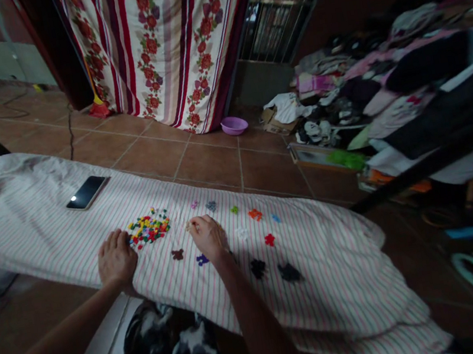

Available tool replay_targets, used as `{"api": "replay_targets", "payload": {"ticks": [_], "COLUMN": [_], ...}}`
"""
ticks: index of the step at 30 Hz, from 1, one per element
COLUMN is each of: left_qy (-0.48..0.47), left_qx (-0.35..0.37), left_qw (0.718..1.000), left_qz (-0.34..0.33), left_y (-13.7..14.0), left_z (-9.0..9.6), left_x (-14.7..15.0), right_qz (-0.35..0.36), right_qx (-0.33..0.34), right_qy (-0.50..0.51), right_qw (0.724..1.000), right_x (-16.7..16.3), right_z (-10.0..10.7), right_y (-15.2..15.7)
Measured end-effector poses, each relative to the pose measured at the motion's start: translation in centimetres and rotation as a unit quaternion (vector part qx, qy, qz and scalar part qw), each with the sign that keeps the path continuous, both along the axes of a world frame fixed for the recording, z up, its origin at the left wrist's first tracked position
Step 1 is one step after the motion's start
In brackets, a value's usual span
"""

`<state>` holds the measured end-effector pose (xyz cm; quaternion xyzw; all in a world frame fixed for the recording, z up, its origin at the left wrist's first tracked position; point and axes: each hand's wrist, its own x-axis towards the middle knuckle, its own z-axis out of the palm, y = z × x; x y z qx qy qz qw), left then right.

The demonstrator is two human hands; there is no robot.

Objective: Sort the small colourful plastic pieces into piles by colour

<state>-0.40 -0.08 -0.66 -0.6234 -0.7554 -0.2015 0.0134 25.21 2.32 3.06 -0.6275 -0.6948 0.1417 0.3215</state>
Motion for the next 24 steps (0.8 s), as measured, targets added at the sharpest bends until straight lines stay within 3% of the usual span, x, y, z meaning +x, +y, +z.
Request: {"api": "replay_targets", "payload": {"ticks": [13,21,24], "left_qy": [0.021,0.011,0.015], "left_qx": [-0.012,-0.015,-0.023], "left_qw": [1.0,1.0,1.0], "left_qz": [-0.007,-0.005,-0.011], "left_y": [-0.4,-0.5,-0.6], "left_z": [1.0,1.5,1.7], "left_x": [0.3,0.4,0.5], "right_qz": [-0.098,-0.267,-0.29], "right_qx": [0.078,0.066,0.056], "right_qy": [0.022,0.064,0.064], "right_qw": [0.992,0.959,0.953], "right_x": [7.7,14.2,15.3], "right_z": [-1.8,-2.5,-3.2], "right_y": [-6.7,-12.3,-14.1]}}
